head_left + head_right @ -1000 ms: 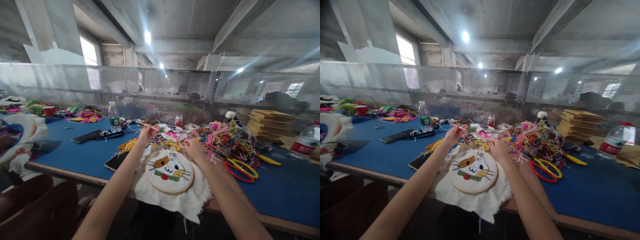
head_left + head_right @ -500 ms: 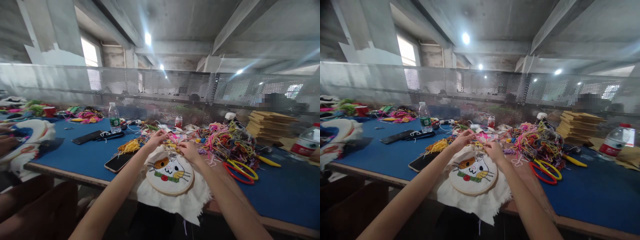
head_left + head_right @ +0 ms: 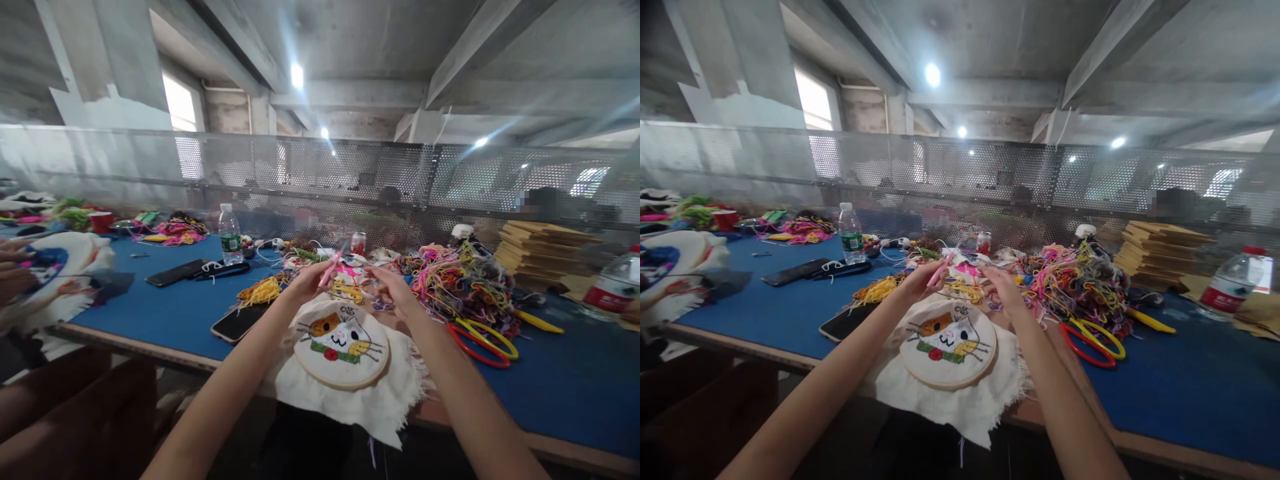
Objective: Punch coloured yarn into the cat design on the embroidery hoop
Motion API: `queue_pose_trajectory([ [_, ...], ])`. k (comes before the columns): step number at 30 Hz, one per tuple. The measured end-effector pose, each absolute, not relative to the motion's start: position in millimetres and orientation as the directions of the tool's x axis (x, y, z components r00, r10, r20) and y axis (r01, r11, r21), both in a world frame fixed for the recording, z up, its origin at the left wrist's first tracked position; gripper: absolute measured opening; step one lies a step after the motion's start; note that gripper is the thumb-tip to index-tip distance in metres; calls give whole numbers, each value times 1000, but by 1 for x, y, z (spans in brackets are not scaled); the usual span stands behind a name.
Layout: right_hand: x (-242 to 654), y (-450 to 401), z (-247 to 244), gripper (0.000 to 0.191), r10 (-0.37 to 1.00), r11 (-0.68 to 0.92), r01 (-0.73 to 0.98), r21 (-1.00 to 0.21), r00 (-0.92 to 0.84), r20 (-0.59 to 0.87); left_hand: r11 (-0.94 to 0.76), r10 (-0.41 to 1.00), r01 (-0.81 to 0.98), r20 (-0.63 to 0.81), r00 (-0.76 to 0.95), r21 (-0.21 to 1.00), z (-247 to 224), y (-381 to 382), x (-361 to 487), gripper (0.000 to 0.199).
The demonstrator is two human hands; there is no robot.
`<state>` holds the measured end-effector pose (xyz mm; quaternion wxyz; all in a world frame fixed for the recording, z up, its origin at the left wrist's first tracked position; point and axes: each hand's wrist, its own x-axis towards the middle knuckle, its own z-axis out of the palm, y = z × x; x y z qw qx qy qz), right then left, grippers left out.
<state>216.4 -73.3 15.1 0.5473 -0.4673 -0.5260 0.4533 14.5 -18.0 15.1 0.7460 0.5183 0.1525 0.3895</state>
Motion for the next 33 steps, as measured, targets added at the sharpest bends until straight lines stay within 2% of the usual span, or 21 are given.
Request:
queue_pose_trajectory([
  [3, 217, -74, 16, 36, 991, 135, -78, -988, 11, 134, 145, 627, -252, 108, 771, 957, 14, -26, 17, 20],
  [6, 215, -72, 12, 38, 981, 175, -140, -975, -58, 184, 77, 559, -94, 35, 828, 993, 10, -32, 23, 16],
  [9, 217, -68, 8, 36, 972, 228, -179, -957, -8, 233, 26, 553, -31, 11, 833, 999, 8, -34, 28, 20],
  [13, 220, -64, 8, 33, 976, 215, -256, -942, 39, 213, -103, 592, 53, 18, 806, 993, 11, -31, 26, 29],
  [17, 228, -63, 12, 29, 957, 279, -343, -897, 171, 233, -214, 613, 191, -21, 790, 958, 17, -31, 19, 31],
  [21, 247, -64, 18, 29, 861, 409, -346, -844, 454, 230, -288, 565, 232, -30, 825, 929, 23, -34, 12, 30],
  [24, 263, -65, 23, 29, 755, 492, -308, -814, 616, 223, -296, 550, 238, -39, 834, 925, 27, -34, 7, 28],
  [27, 273, -66, 28, 31, 601, 613, -182, -769, 740, 304, -324, 590, 227, 9, 807, 918, 29, -33, 5, 28],
  [30, 272, -70, 32, 35, 462, 705, 11, -709, 751, 472, -387, 652, 269, 55, 756, 882, 25, -30, 8, 31],
  [33, 261, -75, 33, 36, 388, 727, 206, -655, 663, 640, -486, 737, 346, 163, 656, 803, 17, -23, 13, 34],
])
